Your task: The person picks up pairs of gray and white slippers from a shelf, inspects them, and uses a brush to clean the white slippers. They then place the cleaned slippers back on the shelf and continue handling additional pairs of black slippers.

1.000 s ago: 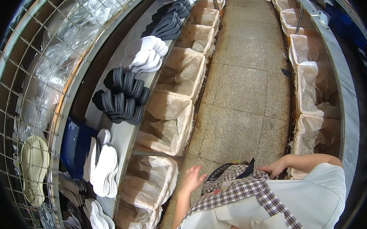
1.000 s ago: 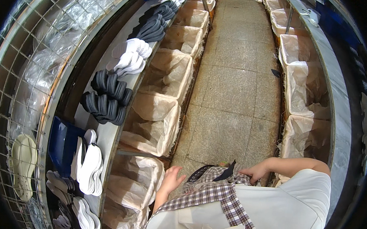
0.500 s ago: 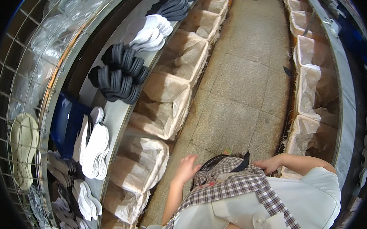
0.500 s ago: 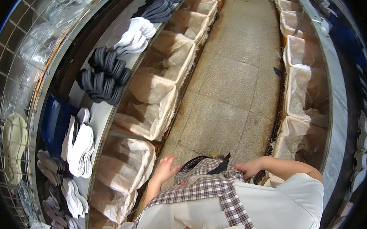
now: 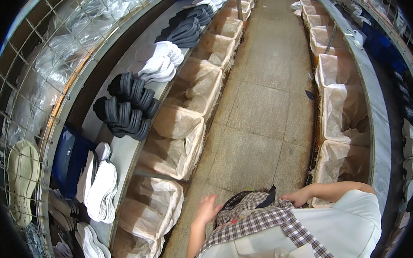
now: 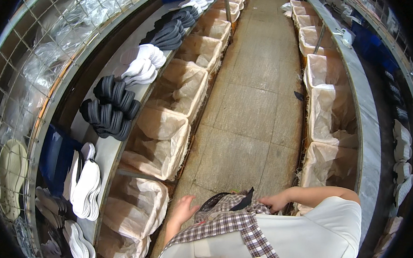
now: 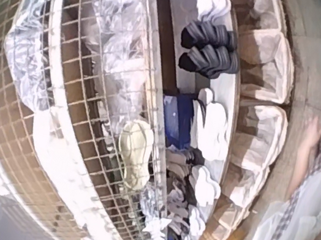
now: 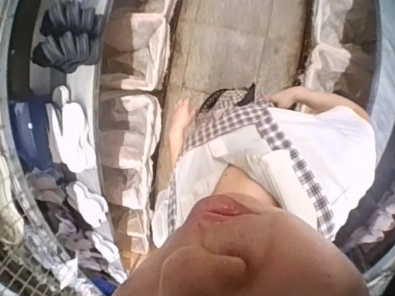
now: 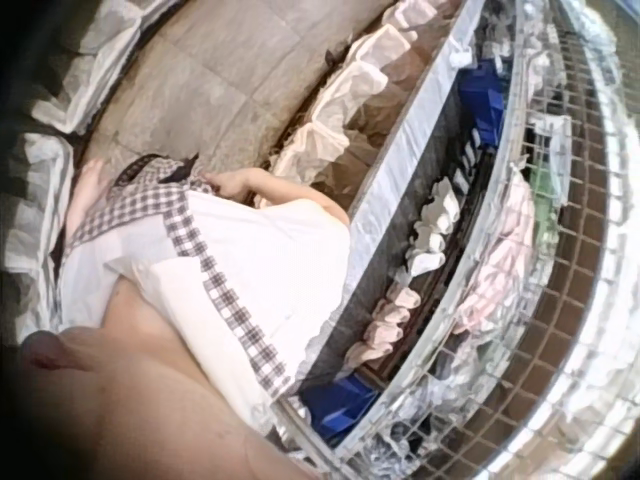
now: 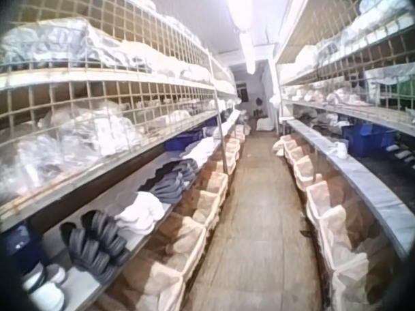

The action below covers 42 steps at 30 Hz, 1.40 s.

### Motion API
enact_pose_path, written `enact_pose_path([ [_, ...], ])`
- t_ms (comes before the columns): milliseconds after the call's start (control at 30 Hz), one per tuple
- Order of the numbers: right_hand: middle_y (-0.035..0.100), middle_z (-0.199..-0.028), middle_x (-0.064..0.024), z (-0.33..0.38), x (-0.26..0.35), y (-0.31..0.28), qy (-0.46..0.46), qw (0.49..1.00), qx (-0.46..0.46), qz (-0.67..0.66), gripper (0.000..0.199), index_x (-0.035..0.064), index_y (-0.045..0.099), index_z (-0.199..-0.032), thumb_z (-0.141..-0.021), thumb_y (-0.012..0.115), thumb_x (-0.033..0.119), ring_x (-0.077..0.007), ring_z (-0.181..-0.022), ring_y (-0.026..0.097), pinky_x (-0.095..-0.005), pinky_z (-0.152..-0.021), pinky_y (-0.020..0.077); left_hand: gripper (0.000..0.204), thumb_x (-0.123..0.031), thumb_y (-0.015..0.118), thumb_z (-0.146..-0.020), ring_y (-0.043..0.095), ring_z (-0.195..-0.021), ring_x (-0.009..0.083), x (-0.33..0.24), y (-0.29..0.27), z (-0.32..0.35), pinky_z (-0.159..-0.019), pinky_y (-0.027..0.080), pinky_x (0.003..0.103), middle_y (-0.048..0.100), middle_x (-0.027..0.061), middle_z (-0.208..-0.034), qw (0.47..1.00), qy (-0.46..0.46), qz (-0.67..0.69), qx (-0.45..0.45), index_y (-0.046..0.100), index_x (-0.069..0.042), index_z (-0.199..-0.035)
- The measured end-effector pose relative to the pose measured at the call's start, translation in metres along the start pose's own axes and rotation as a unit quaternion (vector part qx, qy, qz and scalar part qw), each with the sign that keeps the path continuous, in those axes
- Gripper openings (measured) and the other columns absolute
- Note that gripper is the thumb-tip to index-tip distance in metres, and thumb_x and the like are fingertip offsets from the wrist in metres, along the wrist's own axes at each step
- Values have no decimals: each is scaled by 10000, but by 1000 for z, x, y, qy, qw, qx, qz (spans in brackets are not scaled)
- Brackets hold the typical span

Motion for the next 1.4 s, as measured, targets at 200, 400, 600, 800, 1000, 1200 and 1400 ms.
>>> enact_pose_path([
  [200, 187, -1477, -223, 0, -19, 4, 40, 997, 65, -11, 934, 2, 55, -1450, -791, 683, 210, -325, -1356, 226, -380, -1079, 262, 517, -324, 657, -798, 489, -1151, 358, 5, 5, 3, -985, 381, 416, 533, 196, -1231, 1000, -9, 13, -3, 529, -68, -1229],
  [400, 178, -1494, -138, -1, -14, -1, 23, 974, 119, -194, 908, 1, 37, -1454, -814, 672, 116, -224, -1341, 209, -341, -1079, 238, 510, -352, 649, -803, 480, -1166, 344, 14, 12, 6, -988, 381, 406, 533, 178, -1236, 999, -29, 18, 16, 539, -71, -1215],
  [600, 304, -1431, -208, -6, -6, -6, -30, 998, 23, -49, 795, -26, 150, -1428, -822, 640, 132, -276, -1309, 306, -346, -1073, 267, 506, -349, 650, -798, 508, -1135, 349, 11, 15, 1, -971, 398, 409, 545, 187, -1219, 999, -20, -3, 31, 543, -69, -1206],
  [800, 355, -1396, -209, -9, -16, -4, -73, 995, 0, -66, 752, -16, 229, -1399, -809, 662, 156, -285, -1273, 355, -368, -1056, 288, 499, -353, 640, -803, 512, -1129, 351, 4, 10, -7, -956, 413, 407, 550, 186, -1209, 998, -22, 3, 53, 542, -77, -1207],
  [1000, 380, -1379, -197, 11, -4, -1, -115, 990, -38, -67, 750, -4, 262, -1386, -811, 689, 221, -273, -1255, 374, -368, -1048, 300, 506, -365, 631, -809, 517, -1118, 351, 6, 4, -9, -938, 426, 413, 553, 184, -1200, 998, -28, 4, 58, 531, -94, -1225],
  [1200, 392, -1375, -194, 12, 13, -15, 31, 998, 10, -46, 712, 6, 269, -1395, -843, 651, 241, -274, -1244, 395, -358, -1025, 336, 514, -374, 624, -812, 524, -1112, 350, 8, 12, -11, -927, 429, 420, 555, 194, -1192, 997, -18, 1, 74, 524, -100, -1234],
  [1400, 348, -1408, -198, 1, -8, -4, -28, 997, -30, -69, 748, 53, 210, -1436, -855, 638, 249, -281, -1266, 374, -370, -1023, 335, 516, -382, 630, -808, 519, -1121, 351, 3, 11, -13, -926, 427, 422, 557, 192, -1194, 995, -32, -3, 94, 527, -101, -1228],
])
Point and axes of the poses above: each hand's wrist, its own z-axis away from the middle knuckle, its own y-axis out of the palm, x = y × z, the point moved 4 cm from there along -z, towards the middle knuckle
